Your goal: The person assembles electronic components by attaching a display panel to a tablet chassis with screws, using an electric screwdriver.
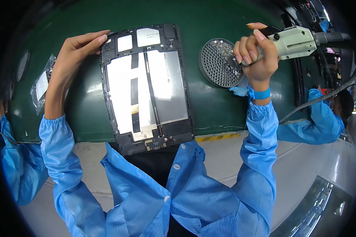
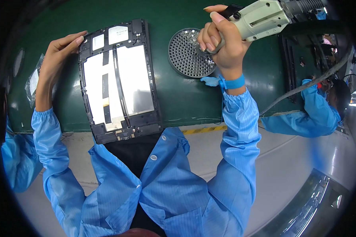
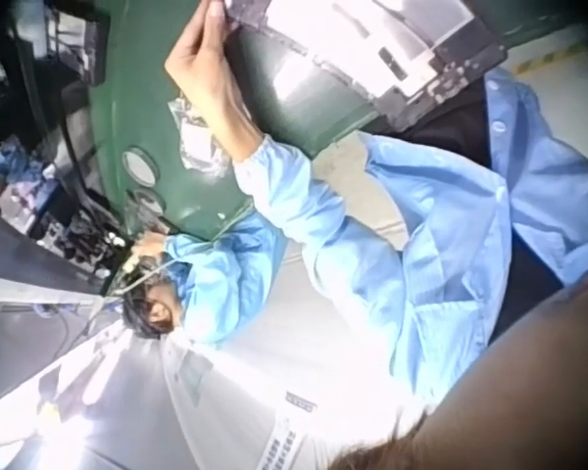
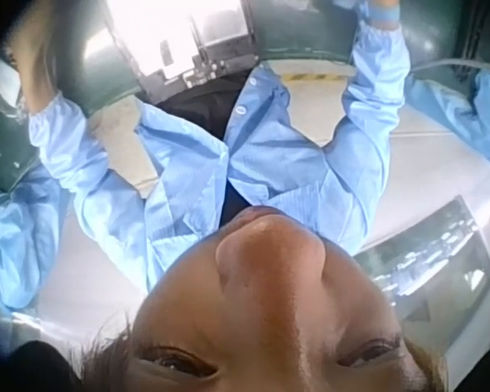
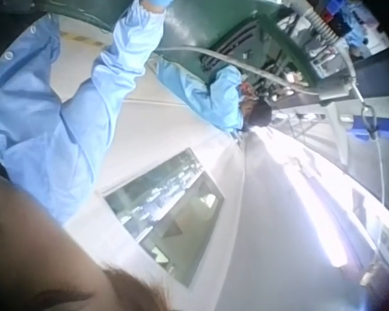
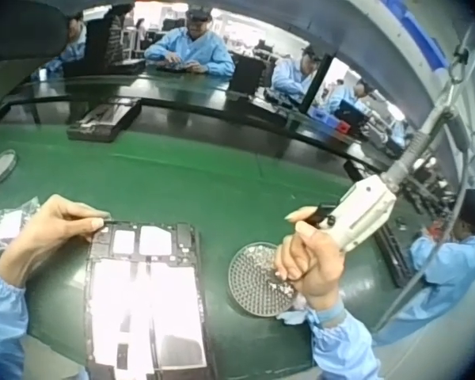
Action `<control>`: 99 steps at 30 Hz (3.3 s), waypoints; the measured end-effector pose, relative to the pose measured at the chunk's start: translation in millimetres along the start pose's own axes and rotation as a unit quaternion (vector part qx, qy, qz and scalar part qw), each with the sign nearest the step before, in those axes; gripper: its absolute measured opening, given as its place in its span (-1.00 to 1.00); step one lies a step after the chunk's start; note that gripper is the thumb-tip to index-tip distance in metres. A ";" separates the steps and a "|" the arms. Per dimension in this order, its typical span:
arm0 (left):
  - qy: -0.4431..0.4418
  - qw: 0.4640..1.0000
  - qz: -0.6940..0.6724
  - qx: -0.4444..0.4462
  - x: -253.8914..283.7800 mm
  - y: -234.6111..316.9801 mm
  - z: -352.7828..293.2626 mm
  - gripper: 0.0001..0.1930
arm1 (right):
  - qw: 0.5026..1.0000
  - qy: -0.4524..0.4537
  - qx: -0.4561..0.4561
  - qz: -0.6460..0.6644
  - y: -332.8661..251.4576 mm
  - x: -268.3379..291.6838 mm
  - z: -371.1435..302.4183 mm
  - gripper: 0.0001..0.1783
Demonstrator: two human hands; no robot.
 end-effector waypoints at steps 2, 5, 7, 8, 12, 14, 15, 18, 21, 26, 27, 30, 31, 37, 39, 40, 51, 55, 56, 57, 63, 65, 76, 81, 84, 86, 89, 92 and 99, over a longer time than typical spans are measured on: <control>0.005 1.000 -0.009 -0.005 -2.0 1.1 -1.7 -0.65 | 1.000 -0.004 0.003 -0.003 0.4 -1.5 0.0 -0.67; 0.010 1.000 -0.019 -0.006 -1.5 -1.2 -1.7 -0.65 | 0.999 -0.017 0.007 0.026 2.3 0.9 1.9 -0.70; 0.010 1.000 -0.019 -0.002 -0.6 -2.4 -1.5 -0.65 | 0.998 -0.026 0.007 0.057 2.3 0.2 1.7 -0.72; 0.010 1.000 -0.012 -0.006 0.2 -1.1 -1.9 -0.64 | 0.999 -0.021 0.005 0.029 2.2 -1.1 0.3 -0.69; -0.008 1.000 -0.012 0.004 1.7 -7.2 -0.1 -0.64 | 1.000 -0.017 0.012 -0.011 0.1 -3.0 0.0 -0.66; -0.008 1.000 -0.017 0.004 0.7 -7.7 0.1 -0.64 | 1.000 -0.015 0.012 -0.011 -0.3 -2.1 -0.6 -0.66; -0.007 1.000 -0.022 0.004 0.5 -7.6 0.5 -0.64 | 1.000 -0.015 0.014 -0.011 -0.7 -1.7 -0.8 -0.66; -0.013 0.999 -0.030 -0.004 -0.9 -5.6 1.1 -0.66 | 1.000 -0.013 0.017 -0.016 -2.8 -0.5 -2.1 -0.68; -0.011 0.999 -0.032 0.003 0.1 -10.7 0.0 -0.67 | 1.000 -0.008 0.008 -0.016 4.7 1.0 0.5 -0.69; 0.001 1.000 -0.014 -0.010 0.1 -2.9 -0.7 -0.63 | 1.000 0.004 -0.009 0.003 7.9 10.3 1.6 -0.68; 0.000 1.000 -0.007 -0.009 -0.7 -1.2 -0.9 -0.62 | 1.000 0.006 -0.008 -0.006 7.5 8.6 1.6 -0.67; 0.018 0.999 -0.047 -0.014 2.4 -1.5 -0.7 -0.64 | 0.999 0.015 0.001 -0.048 -0.9 -5.1 -1.1 -0.63; 0.019 0.999 -0.047 -0.017 2.2 -0.8 0.5 -0.64 | 0.998 0.019 0.005 -0.066 -3.0 -6.3 -1.0 -0.61; -0.013 0.997 -0.078 -0.008 7.8 -4.7 -2.6 -0.71 | 0.999 0.016 -0.008 -0.042 1.2 -12.0 0.0 -0.57; -0.025 0.994 -0.099 -0.033 1.5 3.3 -3.6 -0.71 | 1.000 0.021 0.000 -0.023 -1.3 -10.0 -0.8 -0.57; -0.029 0.995 -0.083 -0.040 -3.3 5.3 -2.5 -0.71 | 1.000 0.016 -0.011 0.001 -3.7 -7.7 -1.5 -0.57; -0.095 0.987 -0.132 -0.014 -24.6 14.8 -16.3 -0.71 | 0.999 -0.020 -0.002 0.039 -21.4 -59.0 7.7 -0.61; -0.102 0.981 -0.165 0.000 -25.4 15.1 -18.1 -0.73 | 0.997 -0.061 -0.028 0.046 -15.2 -108.9 14.4 -0.62; -0.107 0.977 -0.183 0.002 -26.8 14.5 -18.4 -0.74 | 0.996 -0.072 -0.026 0.040 -13.6 -122.3 16.5 -0.62; -0.111 0.973 -0.201 0.003 -27.9 14.1 -18.8 -0.75 | 0.996 -0.082 -0.021 0.041 -11.8 -135.5 18.9 -0.61; -0.096 0.967 -0.236 -0.024 -30.9 16.9 -19.9 -0.77 | 0.991 -0.111 -0.013 0.069 5.8 -186.7 28.9 -0.60; -0.083 0.965 -0.248 -0.032 -30.9 14.5 -20.7 -0.77 | 0.989 -0.123 -0.029 0.071 16.9 -196.9 29.5 -0.61; -0.074 0.974 -0.210 -0.050 -32.6 12.7 -21.5 -0.76 | 0.993 -0.104 -0.019 0.049 41.2 -210.2 28.3 -0.63; -0.079 0.969 -0.229 -0.055 -34.6 10.6 -19.9 -0.77 | 0.994 -0.100 -0.018 0.040 45.3 -211.7 27.6 -0.61; -0.079 0.969 -0.226 -0.056 -35.0 10.5 -20.4 -0.77 | 0.994 -0.102 -0.016 0.034 46.4 -210.2 29.0 -0.59; -0.081 0.971 -0.219 -0.061 -36.8 10.1 -19.6 -0.76 | 0.994 -0.103 -0.015 0.039 48.5 -207.9 29.7 -0.58; -0.086 0.974 -0.201 -0.061 -38.6 10.6 -19.1 -0.76 | 0.994 -0.100 -0.015 0.041 50.6 -205.8 30.2 -0.57; -0.046 0.975 -0.183 -0.118 -28.0 18.8 -22.1 -0.78 | 0.995 -0.097 -0.010 0.036 50.5 -205.1 30.3 -0.57; -0.049 0.973 -0.200 -0.101 -27.8 14.6 -23.1 -0.78 | 0.995 -0.098 -0.011 0.032 51.4 -208.1 29.6 -0.58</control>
Point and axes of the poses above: each hand's wrist, its own z-axis towards the middle knuckle, its own x-axis out of the back of the hand, y = z × x, the point moved 8 cm from there along z, towards the middle knuckle, and after that the axes turned 7 degrees about y, right-handed, at the moved point
